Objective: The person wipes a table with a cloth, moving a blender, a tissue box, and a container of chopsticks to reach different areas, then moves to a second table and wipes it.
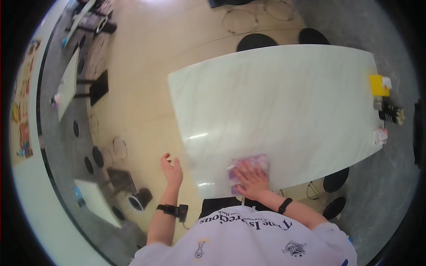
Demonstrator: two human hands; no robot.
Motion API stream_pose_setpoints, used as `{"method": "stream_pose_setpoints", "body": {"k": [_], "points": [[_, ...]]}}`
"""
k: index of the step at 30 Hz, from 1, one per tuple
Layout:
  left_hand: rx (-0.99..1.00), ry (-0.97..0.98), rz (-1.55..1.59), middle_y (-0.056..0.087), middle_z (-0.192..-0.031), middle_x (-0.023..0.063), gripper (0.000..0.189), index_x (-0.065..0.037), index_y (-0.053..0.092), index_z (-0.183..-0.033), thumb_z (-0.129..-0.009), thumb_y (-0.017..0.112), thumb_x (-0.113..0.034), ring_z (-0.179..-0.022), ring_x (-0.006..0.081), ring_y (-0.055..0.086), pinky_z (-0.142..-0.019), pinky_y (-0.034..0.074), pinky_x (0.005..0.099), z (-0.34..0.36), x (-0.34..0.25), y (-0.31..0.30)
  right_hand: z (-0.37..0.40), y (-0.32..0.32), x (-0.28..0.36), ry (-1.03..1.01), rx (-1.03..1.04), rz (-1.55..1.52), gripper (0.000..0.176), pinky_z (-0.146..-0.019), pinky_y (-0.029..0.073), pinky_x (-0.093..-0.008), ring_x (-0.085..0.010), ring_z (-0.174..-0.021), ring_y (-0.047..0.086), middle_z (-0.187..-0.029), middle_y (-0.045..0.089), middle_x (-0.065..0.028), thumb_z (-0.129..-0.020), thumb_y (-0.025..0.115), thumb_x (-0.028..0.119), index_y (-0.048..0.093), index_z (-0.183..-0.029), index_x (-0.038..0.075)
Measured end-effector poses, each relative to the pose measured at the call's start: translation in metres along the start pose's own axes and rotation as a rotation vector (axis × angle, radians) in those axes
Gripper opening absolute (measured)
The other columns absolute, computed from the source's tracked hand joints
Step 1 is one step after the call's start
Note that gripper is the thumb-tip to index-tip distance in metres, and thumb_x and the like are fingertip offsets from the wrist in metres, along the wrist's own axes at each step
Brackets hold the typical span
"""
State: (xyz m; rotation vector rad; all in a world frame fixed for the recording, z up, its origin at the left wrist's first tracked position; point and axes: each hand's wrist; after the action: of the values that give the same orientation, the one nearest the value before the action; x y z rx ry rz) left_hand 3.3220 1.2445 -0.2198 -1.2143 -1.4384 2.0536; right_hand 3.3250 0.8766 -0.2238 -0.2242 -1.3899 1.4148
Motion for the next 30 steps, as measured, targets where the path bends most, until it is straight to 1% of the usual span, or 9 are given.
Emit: {"method": "stream_pose_setpoints", "body": {"k": [2,3,5,8,14,18,21,24,30], "points": [[0.192,-0.195,0.275,0.062,-0.125,0.0137,0.038,-0.001,0.051,-0.133,-0.102,0.058,-0.021,-0.103,0.0232,0.061,-0.085,0.051,0.036,0.021,0.014,0.012,-0.03,0.017,0.026,-0.267,-0.016,0.079,0.075,-0.125,0.013,-0.0546,-0.0319,-0.154,0.025,-0.162,0.036,-0.0107,-0.089,0.059,0.052,0.043,-0.154,0.018],[0.182,-0.226,0.293,0.062,-0.125,0.0137,0.038,-0.001,0.051,-0.133,-0.102,0.058,-0.021,-0.103,0.0232,0.061,-0.085,0.051,0.036,0.028,0.019,0.015,-0.051,0.019,0.037,-0.289,0.009,0.095,0.075,-0.125,0.013,-0.0546,-0.0319,-0.154,0.025,-0.162,0.036,-0.0107,-0.089,0.059,0.052,0.043,-0.154,0.018],[0.514,-0.42,0.534,0.067,-0.123,0.0106,0.039,-0.002,0.054,-0.136,-0.109,0.046,-0.028,-0.098,0.0192,0.064,-0.087,0.051,0.0325,0.044,0.01,0.014,-0.107,0.007,0.048,-0.319,0.044,0.024,0.077,-0.125,0.014,-0.0543,-0.0314,-0.153,0.026,-0.162,0.036,-0.0111,-0.089,0.059,0.053,0.042,-0.156,0.02],[0.706,-0.403,0.686,0.07,-0.119,0.0094,0.043,-0.003,0.056,-0.137,-0.111,0.041,-0.033,-0.096,0.0171,0.065,-0.087,0.051,0.0321,0.06,0.02,0.011,-0.219,-0.025,0.063,-0.251,-0.159,0.208,0.08,-0.125,0.014,-0.0555,-0.0317,-0.153,0.027,-0.162,0.036,-0.0123,-0.088,0.059,0.053,0.038,-0.157,0.019],[0.632,-0.285,0.653,0.072,-0.11,0.0093,0.039,-0.002,0.06,-0.129,-0.11,0.042,-0.031,-0.091,0.0159,0.065,-0.084,0.052,0.0313,0.064,0.051,-0.015,-0.413,-0.068,0.046,-0.099,-0.441,0.35,0.077,-0.126,0.013,-0.0525,-0.0283,-0.155,0.022,-0.167,0.029,-0.0081,-0.094,0.05,0.053,0.029,-0.161,0.021],[0.554,-0.334,0.667,0.072,-0.103,0.0086,0.037,-0.001,0.062,-0.121,-0.11,0.043,-0.032,-0.086,0.0164,0.065,-0.078,0.053,0.031,0.045,0.077,-0.032,-0.368,-0.046,0.051,-0.05,-0.531,0.34,0.078,-0.125,0.015,-0.0537,-0.0291,-0.155,0.023,-0.167,0.029,-0.0093,-0.093,0.052,0.052,0.031,-0.161,0.02],[0.491,-0.256,0.697,0.071,-0.103,0.0084,0.04,-0.001,0.061,-0.12,-0.11,0.043,-0.035,-0.086,0.0162,0.065,-0.074,0.051,0.0307,0.01,0.079,-0.011,-0.253,-0.006,0.088,-0.068,-0.36,0.322,0.077,-0.124,0.016,-0.0546,-0.0305,-0.155,0.024,-0.166,0.03,-0.0117,-0.091,0.057,0.048,0.036,-0.158,0.017],[0.559,-0.173,0.681,0.062,-0.128,0.0118,0.049,-0.002,0.049,-0.136,-0.11,0.039,-0.042,-0.103,0.0216,0.065,-0.085,0.052,0.0348,-0.032,0.024,-0.006,-0.116,0.039,0.128,-0.044,-0.131,0.166,0.076,-0.123,0.016,-0.0546,-0.0308,-0.154,0.025,-0.165,0.032,-0.0115,-0.088,0.062,0.044,0.04,-0.156,0.017],[0.788,-0.209,0.697,0.053,-0.139,0.0199,0.066,0.001,0.035,-0.147,-0.105,0.044,-0.05,-0.115,0.0295,0.063,-0.092,0.052,0.0406,-0.062,-0.056,0.033,0.033,0.102,0.14,0.181,-0.13,0.108,0.075,-0.122,0.017,-0.055,-0.0315,-0.153,0.026,-0.164,0.032,-0.0128,-0.087,0.065,0.044,0.044,-0.154,0.016]]}}
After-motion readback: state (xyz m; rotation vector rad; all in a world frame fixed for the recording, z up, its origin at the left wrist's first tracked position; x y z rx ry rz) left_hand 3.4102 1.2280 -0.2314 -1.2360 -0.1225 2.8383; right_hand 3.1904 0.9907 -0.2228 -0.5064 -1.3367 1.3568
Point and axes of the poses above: each hand's wrist, its own z-axis away from the middle knuckle, its own y-axis out of the palm, x = y × z
